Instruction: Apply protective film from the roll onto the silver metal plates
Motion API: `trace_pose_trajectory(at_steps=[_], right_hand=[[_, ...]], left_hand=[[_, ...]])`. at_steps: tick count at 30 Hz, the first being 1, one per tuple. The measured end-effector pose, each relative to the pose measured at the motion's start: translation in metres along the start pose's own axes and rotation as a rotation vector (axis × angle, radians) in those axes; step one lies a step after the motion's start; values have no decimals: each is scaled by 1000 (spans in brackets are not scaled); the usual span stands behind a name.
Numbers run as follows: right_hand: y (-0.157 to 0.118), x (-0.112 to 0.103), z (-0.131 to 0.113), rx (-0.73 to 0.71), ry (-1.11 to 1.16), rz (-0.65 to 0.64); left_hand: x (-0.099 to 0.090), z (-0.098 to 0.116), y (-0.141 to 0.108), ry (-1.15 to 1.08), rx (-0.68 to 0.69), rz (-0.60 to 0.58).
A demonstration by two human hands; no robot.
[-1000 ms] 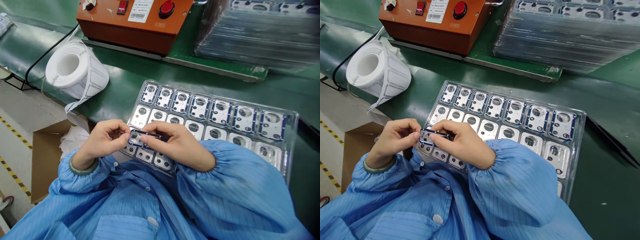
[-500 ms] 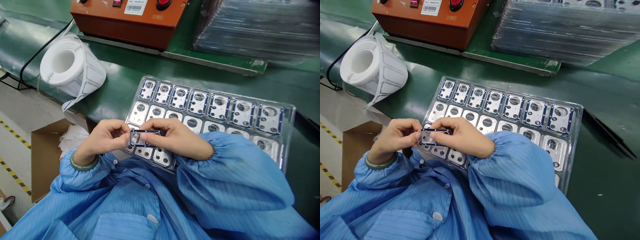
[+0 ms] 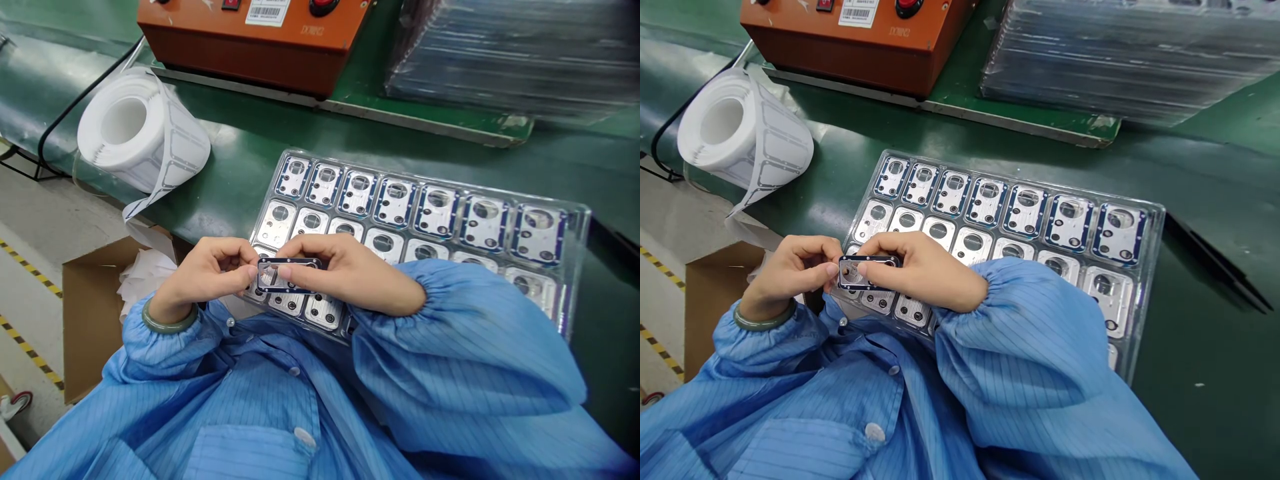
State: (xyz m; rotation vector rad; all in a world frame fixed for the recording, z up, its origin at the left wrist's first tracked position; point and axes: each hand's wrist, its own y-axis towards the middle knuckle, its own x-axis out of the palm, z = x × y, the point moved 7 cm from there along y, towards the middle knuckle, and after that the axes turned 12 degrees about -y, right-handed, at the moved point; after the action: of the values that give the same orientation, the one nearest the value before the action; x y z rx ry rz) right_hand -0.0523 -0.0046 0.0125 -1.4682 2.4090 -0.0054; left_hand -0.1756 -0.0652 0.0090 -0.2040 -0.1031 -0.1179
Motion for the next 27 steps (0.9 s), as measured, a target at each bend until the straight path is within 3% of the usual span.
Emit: trace_pose_trajectory(at_steps=[11,27], right_hand=[[0,2,4,-1,-34,-8],[-1,4,4,1,-59,-94]], left_hand=[[1,-1,5,8,-80,41],[1,1,6,126,-13,-8]])
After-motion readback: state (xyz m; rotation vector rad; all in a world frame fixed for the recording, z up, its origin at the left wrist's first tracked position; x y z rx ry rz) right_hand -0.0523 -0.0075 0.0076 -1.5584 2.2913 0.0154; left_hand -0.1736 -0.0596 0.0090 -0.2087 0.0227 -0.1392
